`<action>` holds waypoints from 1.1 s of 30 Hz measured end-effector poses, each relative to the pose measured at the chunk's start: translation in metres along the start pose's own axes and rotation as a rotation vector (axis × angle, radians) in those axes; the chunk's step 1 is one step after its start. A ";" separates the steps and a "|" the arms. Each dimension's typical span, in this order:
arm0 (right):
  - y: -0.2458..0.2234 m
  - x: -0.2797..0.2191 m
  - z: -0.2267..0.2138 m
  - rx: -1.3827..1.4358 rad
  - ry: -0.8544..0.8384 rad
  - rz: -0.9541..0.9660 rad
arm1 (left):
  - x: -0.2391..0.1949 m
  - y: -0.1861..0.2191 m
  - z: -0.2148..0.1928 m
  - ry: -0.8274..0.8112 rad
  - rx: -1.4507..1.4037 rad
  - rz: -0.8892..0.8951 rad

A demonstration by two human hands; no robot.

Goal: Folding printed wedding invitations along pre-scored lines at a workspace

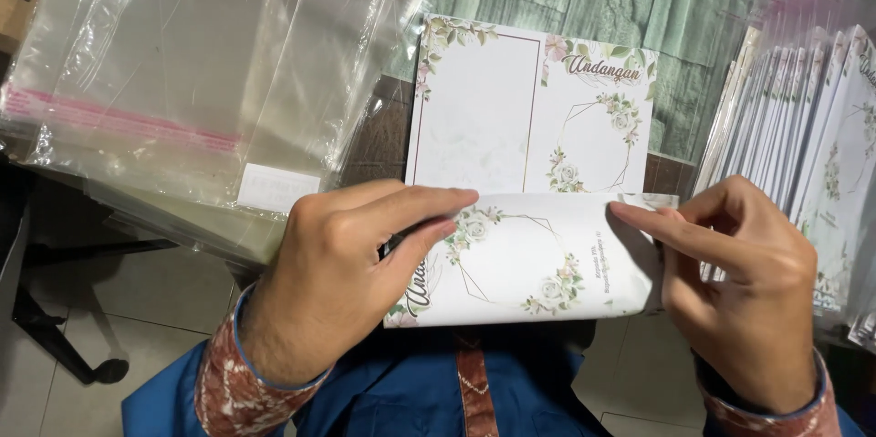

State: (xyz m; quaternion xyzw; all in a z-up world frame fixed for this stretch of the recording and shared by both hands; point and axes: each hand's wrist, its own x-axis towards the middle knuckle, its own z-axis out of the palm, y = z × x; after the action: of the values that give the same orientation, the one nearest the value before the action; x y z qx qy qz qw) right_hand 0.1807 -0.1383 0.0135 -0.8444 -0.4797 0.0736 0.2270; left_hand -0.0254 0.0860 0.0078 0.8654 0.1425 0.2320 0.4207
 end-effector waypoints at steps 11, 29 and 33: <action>0.003 0.012 0.013 0.032 0.089 -0.044 | 0.019 -0.017 -0.002 -0.027 0.002 -0.107; 0.005 0.006 0.017 0.149 0.175 0.082 | 0.019 -0.017 0.004 0.020 -0.053 -0.137; 0.000 0.006 0.014 0.150 0.168 0.130 | 0.019 -0.017 0.005 0.027 -0.058 -0.129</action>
State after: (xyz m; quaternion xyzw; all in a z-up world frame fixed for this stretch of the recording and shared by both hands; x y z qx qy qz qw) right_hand 0.1793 -0.1290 0.0011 -0.8576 -0.3963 0.0530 0.3235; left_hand -0.0075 0.1010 -0.0032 0.8387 0.1968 0.2199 0.4577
